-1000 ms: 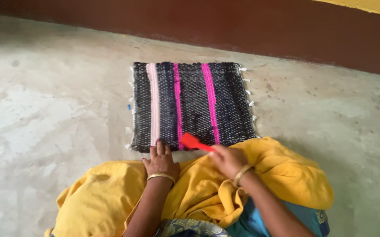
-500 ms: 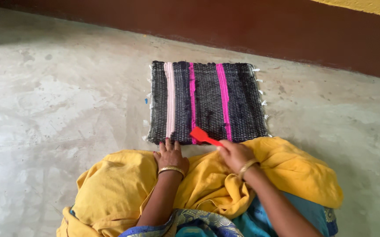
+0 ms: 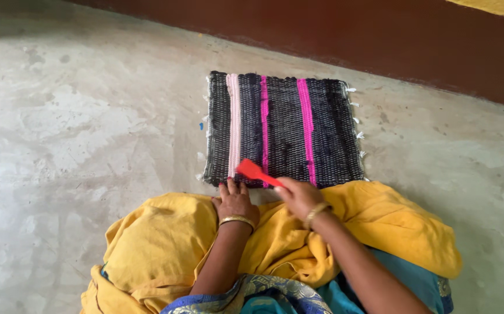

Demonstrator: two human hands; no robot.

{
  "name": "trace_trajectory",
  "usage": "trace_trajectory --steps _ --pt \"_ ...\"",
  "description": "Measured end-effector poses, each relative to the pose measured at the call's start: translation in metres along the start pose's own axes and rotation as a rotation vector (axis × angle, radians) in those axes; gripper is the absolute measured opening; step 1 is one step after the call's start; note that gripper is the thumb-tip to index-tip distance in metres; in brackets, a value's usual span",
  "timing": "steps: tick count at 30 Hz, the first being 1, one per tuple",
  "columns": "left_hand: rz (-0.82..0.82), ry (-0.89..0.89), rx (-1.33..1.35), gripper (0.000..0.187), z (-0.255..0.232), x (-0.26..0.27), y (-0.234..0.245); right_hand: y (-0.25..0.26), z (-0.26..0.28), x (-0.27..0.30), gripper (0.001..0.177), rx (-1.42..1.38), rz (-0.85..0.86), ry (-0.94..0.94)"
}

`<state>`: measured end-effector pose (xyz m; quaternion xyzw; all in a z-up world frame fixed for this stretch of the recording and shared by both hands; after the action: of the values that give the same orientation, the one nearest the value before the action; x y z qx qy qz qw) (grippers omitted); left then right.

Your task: The person sits on the floor and uses a red brush to clean a small, striped woven mat. They hold the mat steady with their left hand while brushing the surface with their right hand in repetitive strokes.

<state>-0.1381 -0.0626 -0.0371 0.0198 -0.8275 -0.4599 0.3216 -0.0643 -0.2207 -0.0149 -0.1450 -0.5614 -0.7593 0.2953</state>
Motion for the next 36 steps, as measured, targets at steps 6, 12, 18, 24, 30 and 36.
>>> trace_trajectory --steps 6,12,18,24,30,36 --pt "-0.064 -0.024 -0.03 0.065 -0.001 -0.01 -0.009 0.034 -0.037 0.005 0.027 0.048 -0.339 0.386" --pt "-0.032 -0.025 0.006 0.07 -0.004 0.0 0.005 0.015 0.03 -0.021 0.027 0.073 -0.118 0.269" --pt "-0.072 -0.028 0.029 0.064 0.0 0.002 0.008 0.027 0.016 -0.023 0.03 0.236 -0.049 0.102" --pt "-0.163 -0.029 -0.01 0.058 -0.005 -0.011 0.002 0.054 -0.004 -0.007 0.029 0.114 -0.26 0.291" --pt "-0.11 -0.011 -0.015 0.053 -0.007 -0.012 0.008 0.029 0.041 -0.049 0.025 0.076 -0.447 0.618" --pt "-0.107 -0.026 0.011 0.052 -0.002 -0.013 0.006 0.053 -0.002 -0.044 0.026 0.107 -0.111 0.136"
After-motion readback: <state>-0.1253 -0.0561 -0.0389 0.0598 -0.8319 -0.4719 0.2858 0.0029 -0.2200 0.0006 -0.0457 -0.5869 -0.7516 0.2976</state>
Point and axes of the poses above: each hand's wrist, its own x-axis away from the middle knuckle, its own y-axis out of the back of the hand, z = x × y, the point moved 1 cm from there along -x, towards the middle knuckle, and after that the axes turned 8 degrees about x, right-handed, at the moved point
